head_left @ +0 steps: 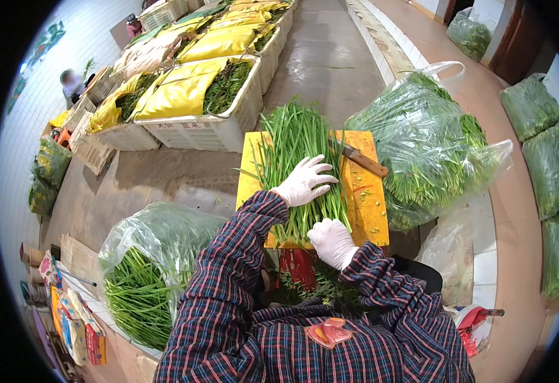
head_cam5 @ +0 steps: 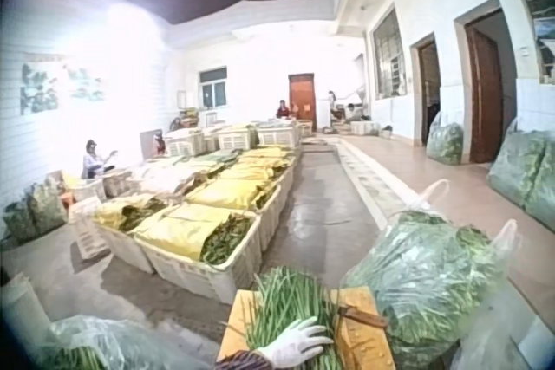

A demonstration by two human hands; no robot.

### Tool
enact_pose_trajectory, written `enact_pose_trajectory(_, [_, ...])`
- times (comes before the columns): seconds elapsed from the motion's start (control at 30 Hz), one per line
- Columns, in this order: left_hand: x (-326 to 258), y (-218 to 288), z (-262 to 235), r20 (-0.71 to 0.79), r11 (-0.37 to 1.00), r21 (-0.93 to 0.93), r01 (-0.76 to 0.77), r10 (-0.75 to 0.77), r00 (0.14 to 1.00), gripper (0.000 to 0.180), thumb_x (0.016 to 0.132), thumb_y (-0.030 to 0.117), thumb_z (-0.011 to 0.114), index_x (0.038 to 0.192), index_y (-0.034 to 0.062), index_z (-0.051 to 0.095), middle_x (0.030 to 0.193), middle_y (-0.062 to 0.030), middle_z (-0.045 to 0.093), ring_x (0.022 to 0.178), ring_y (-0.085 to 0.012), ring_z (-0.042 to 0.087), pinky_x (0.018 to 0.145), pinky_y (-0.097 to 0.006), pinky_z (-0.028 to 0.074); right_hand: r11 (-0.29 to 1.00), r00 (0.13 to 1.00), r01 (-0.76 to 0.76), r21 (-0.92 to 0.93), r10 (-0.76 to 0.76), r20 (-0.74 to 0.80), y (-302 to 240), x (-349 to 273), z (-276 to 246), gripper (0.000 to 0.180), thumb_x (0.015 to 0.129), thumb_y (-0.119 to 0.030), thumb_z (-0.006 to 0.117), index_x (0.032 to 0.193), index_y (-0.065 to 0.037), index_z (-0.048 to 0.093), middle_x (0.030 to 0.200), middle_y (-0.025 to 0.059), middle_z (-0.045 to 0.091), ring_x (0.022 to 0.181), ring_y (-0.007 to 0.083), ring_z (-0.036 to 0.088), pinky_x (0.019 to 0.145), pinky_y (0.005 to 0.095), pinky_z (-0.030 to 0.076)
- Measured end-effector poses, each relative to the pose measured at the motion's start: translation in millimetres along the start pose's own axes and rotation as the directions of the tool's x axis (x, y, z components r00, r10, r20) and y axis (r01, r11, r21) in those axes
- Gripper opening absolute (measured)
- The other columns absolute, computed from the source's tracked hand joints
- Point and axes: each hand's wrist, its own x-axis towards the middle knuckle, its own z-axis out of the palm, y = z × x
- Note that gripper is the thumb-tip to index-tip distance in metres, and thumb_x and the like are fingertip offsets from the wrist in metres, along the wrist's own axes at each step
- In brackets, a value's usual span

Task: The person trims green onions by hand, aligning them on a yellow cutting board and cutting the ends with a knife. Bundles are gathered, trimmed, and placed into a plastic bag.

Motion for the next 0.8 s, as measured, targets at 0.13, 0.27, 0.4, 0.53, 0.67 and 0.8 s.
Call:
enact_pose_trajectory(0.13, [-3,-2,3,0.008,1.0,-0.01,0.009,-0.009,1.0,0.029,0.089,0.025,0.052,0.117,0.02,0.059,0.131,-0.0114,0.046,0.131,-0.0363,0.03,0.109,-0.051,0.023,0.999,0.998,0.008,0.048,-0.006,-0.055,-16,-24,7,0.01,0.075,-0.015,0.052,0.073,-0.01,0.061,0.076,0.0075,0.059,0.077,0.0255,0.057,0.066,0.0371,0.044])
enact_pose_trajectory(0.27, [-9,-4,1,0.009,1.0,-0.006,0.017,-0.017,1.0,0.028,0.091,0.027,0.048,0.116,0.0189,0.059,0.13,-0.0125,0.047,0.131,-0.037,0.03,0.108,-0.052,0.023,0.997,0.996,0.071,-0.003,-0.071,0.056,-39,-72,21,0.007,0.073,-0.016,0.054,0.072,-0.012,0.06,0.074,0.0047,0.056,0.076,0.0228,0.056,0.065,0.0351,0.043])
enact_pose_trajectory(0.4, [-3,0,3,0.011,1.0,-0.017,-0.008,0.008,1.0,0.029,0.092,0.029,0.047,0.116,0.0177,0.059,0.13,-0.0129,0.047,0.131,-0.0373,0.029,0.108,-0.052,0.023,0.995,0.916,0.022,0.096,-0.059,0.397,-28,-190,146,0.007,0.071,-0.017,0.057,0.072,-0.012,0.062,0.068,0.0037,0.06,0.071,0.025,0.061,0.059,0.0391,0.047])
enact_pose_trajectory(0.53, [-3,0,0,0.032,1.0,0.018,-0.009,0.008,0.999,0.029,0.09,0.025,0.05,0.118,0.0175,0.058,0.13,-0.013,0.047,0.131,-0.0377,0.03,0.107,-0.052,0.025,0.969,0.889,-0.216,0.117,0.146,0.435,4,-202,160,0.019,0.077,-0.017,0.052,0.077,-0.008,0.069,0.077,0.0134,0.067,0.065,0.0293,0.065,0.052,0.0423,0.05])
enact_pose_trajectory(0.67, [0,20,-34,-0.174,0.999,0.014,0.043,-0.04,0.984,0.037,0.083,0.018,0.061,0.119,0.0116,0.056,0.13,-0.0137,0.047,0.129,-0.0362,0.034,0.106,-0.047,0.03,0.959,0.88,-0.237,0.155,0.144,0.452,-17,-105,14,0.024,0.082,-0.024,0.052,0.094,-0.006,0.063,0.084,0.013,0.066,0.079,0.0316,0.065,0.068,0.0431,0.051])
enact_pose_trajectory(0.8, [-39,42,-78,-0.535,0.905,-0.252,0.343,-0.425,0.73,0.041,0.082,0.014,0.064,0.121,0.0038,0.053,0.124,-0.0167,0.051,0.12,-0.0326,0.046,0.102,-0.038,0.036,0.823,0.907,-0.232,0.518,0.375,-0.191,0,-56,-67,0.025,0.085,-0.031,0.06,0.092,-0.008,0.063,0.078,0.0139,0.064,0.074,0.0324,0.063,0.064,0.0408,0.049])
